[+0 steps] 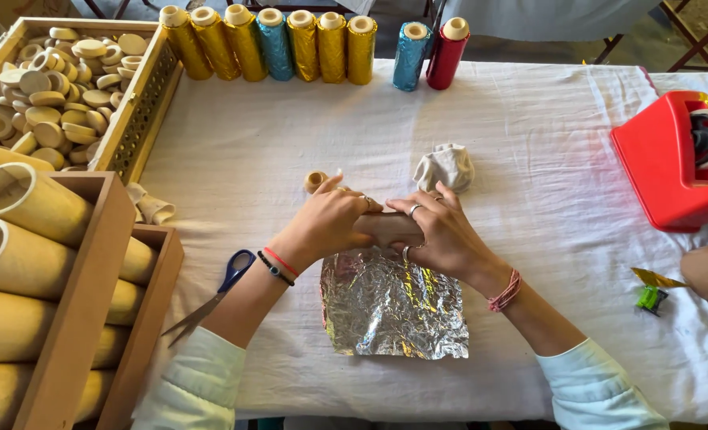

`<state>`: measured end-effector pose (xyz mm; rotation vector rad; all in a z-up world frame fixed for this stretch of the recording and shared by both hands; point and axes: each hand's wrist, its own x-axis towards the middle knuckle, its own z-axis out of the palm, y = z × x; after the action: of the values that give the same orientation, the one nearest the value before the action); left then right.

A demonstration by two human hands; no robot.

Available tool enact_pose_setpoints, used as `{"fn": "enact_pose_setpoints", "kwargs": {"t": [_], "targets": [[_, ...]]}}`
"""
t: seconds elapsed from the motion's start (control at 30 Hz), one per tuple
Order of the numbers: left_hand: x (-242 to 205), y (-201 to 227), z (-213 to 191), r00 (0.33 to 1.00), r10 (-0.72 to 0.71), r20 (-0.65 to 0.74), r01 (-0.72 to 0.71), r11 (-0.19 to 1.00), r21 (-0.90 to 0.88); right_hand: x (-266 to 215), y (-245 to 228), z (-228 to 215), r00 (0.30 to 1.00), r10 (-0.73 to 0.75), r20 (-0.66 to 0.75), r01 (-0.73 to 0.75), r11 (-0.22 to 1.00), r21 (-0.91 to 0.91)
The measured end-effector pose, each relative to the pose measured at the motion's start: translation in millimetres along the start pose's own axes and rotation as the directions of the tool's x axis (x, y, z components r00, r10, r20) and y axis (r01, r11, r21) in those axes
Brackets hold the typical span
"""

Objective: Wrap small wooden or bamboo cylinders in gold-colored foil.

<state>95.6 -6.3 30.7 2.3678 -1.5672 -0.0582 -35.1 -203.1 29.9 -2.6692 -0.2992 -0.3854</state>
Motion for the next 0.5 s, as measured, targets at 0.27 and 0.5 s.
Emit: {"fn": "enact_pose_setpoints", "kwargs": {"t": [0.27,0.5], "targets": [[-25.6,6.5,29.1,0.939,0.158,-0.305,-0.174,0.984,-0.026,-20.4,12.5,7.3,0.997,-0.063,-0.032,0.063,0.998,-0.009],[-25.7,26.2,7.2,0.96,0.103,-0.261,-0.111,0.994,-0.018,-40.1,-3.2,17.5,0.973,-0.186,-0.135,0.162,0.972,-0.171]]}}
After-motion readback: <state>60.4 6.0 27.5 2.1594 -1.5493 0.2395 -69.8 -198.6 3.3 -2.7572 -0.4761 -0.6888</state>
